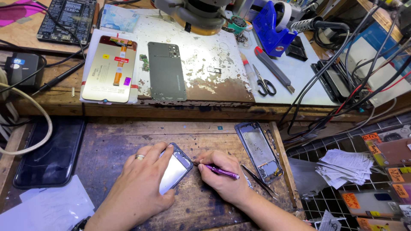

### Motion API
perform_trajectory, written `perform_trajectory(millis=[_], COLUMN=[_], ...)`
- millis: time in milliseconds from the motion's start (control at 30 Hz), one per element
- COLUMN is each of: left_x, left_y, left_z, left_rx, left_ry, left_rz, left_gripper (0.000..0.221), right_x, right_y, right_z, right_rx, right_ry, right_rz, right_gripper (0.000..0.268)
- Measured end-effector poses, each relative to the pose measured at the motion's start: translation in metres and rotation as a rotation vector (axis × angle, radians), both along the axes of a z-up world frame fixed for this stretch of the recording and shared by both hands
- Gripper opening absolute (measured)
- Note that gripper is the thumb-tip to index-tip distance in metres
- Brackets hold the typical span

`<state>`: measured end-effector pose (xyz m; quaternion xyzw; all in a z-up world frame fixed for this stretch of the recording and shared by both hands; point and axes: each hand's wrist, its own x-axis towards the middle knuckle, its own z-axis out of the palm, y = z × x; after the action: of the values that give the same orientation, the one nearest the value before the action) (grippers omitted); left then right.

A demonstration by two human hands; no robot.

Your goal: The person prys the internal edges of a mobile phone frame with a prying tool, moving it along the perimeter to separate the components.

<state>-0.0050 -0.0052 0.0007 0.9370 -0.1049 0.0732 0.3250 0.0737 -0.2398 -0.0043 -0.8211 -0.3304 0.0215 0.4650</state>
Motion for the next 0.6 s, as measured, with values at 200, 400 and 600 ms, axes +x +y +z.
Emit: perform_trajectory(millis=[200,400,600], left_x=[0.0018,0.0015,0.0004], left_y=[-0.0012,-0.0004,-0.0017], left_z=[0.0076,0.0047,0.0095], left_rx=[0.031,-0.003,-0.006], left_ry=[0.144,0.061,0.070], left_rz=[0.025,-0.001,0.004], left_gripper=[0.091,0.089,0.088], right_x=[0.0033,0.0042,0.0040], right_y=[0.0029,0.0054,0.0080], right_z=[0.0019,0.0052,0.0015], right_rx=[-0.034,-0.008,-0.024], right_ry=[0.053,0.012,0.049], right_rz=[-0.003,0.045,0.004], right_gripper=[0.013,0.013,0.015])
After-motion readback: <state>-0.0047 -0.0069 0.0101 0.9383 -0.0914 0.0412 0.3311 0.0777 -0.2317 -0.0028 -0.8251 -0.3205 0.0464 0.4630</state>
